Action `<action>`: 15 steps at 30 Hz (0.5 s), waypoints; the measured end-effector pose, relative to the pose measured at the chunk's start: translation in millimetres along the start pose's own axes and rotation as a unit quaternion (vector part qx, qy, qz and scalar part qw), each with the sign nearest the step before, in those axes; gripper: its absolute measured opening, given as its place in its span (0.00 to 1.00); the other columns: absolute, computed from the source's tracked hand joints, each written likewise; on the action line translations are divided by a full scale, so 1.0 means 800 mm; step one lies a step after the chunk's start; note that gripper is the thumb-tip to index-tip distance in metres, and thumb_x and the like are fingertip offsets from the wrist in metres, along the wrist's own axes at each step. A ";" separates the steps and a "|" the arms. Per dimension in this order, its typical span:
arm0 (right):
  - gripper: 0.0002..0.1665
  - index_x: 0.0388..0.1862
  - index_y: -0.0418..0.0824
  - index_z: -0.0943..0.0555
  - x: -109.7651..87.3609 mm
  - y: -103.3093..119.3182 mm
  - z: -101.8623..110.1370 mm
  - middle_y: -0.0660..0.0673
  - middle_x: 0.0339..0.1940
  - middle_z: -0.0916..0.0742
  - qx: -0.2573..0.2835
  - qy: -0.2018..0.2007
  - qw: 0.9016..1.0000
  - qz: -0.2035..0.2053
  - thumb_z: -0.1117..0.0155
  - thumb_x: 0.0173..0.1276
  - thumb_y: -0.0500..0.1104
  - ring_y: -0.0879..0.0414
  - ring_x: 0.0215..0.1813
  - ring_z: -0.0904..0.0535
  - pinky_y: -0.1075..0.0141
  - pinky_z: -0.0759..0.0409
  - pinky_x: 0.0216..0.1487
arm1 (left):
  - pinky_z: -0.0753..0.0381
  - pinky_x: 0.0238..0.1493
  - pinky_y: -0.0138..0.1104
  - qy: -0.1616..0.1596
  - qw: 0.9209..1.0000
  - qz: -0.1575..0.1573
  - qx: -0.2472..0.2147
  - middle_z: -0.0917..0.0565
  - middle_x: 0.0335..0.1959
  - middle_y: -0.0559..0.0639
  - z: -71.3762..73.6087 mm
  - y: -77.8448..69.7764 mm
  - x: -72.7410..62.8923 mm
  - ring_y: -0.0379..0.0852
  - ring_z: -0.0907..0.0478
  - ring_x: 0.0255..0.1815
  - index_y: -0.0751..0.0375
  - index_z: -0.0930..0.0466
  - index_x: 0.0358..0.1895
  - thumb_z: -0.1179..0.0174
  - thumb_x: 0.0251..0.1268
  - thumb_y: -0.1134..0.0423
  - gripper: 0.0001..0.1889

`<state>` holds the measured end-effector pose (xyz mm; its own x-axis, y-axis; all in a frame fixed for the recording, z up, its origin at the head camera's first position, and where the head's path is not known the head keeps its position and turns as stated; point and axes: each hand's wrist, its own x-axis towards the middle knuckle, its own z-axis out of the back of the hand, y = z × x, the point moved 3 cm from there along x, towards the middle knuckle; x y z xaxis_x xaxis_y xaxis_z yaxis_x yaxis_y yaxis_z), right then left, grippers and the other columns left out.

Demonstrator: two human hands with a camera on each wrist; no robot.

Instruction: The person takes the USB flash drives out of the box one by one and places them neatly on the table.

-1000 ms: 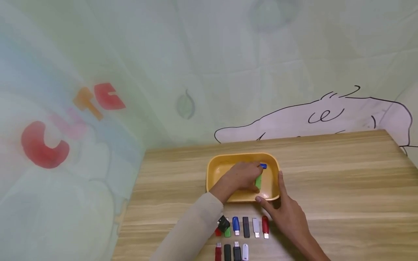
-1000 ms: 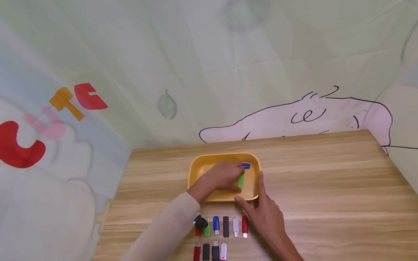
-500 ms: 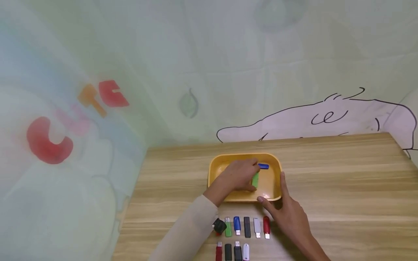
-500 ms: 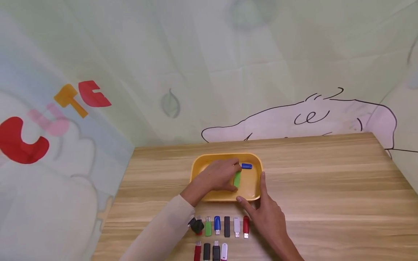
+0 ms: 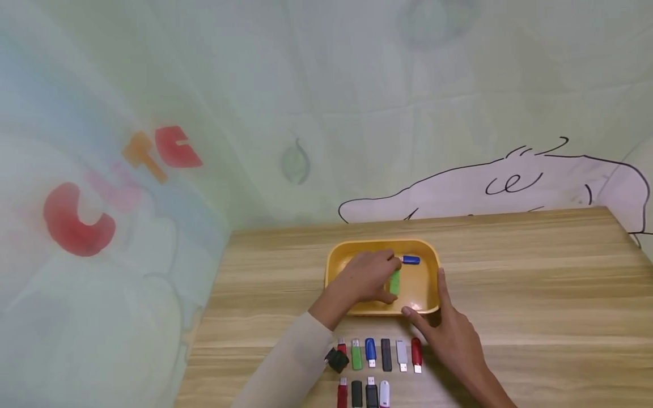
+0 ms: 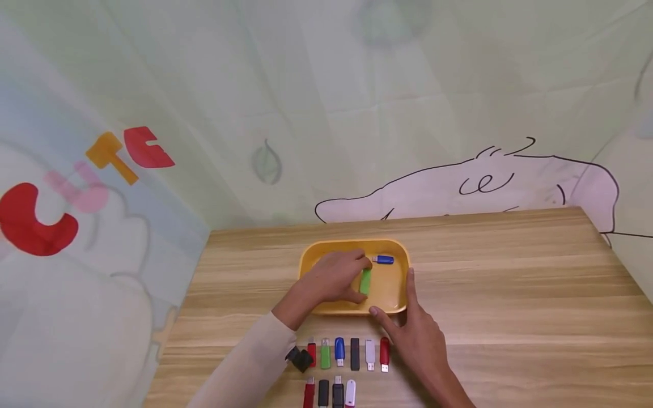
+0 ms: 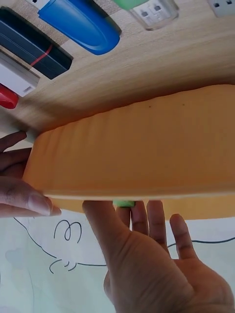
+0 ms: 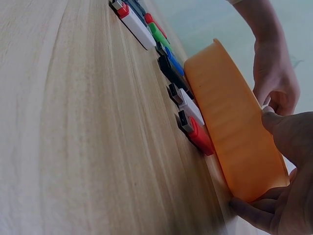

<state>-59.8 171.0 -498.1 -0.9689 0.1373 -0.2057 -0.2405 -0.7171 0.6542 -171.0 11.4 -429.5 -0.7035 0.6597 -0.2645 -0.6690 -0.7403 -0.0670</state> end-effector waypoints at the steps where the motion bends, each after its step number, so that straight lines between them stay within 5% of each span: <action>1: 0.73 0.90 0.54 0.69 0.000 0.000 0.000 0.20 0.60 0.17 0.000 0.002 1.000 -0.001 0.39 0.66 0.81 0.38 0.43 0.15 0.40 0.16 0.49 | 0.21 0.45 0.28 -0.002 1.000 0.002 -0.001 0.20 0.51 0.44 0.001 0.001 -0.002 0.39 0.26 0.43 0.50 0.19 0.67 0.23 0.59 0.39 0.35; 15: 0.73 0.90 0.54 0.68 -0.001 -0.001 0.000 0.21 0.61 0.17 0.005 -0.002 1.000 -0.002 0.38 0.66 0.81 0.35 0.47 0.14 0.39 0.16 0.52 | 0.20 0.47 0.29 -0.036 0.999 0.032 -0.021 0.21 0.54 0.45 0.004 0.004 -0.030 0.40 0.26 0.44 0.50 0.19 0.67 0.25 0.62 0.40 0.33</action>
<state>-59.0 171.3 -498.8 -0.9683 0.1420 -0.2054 -0.2443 -0.7101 0.6604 -156.8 -6.1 -420.4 -0.7603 0.6180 -0.1997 -0.6133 -0.7844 -0.0927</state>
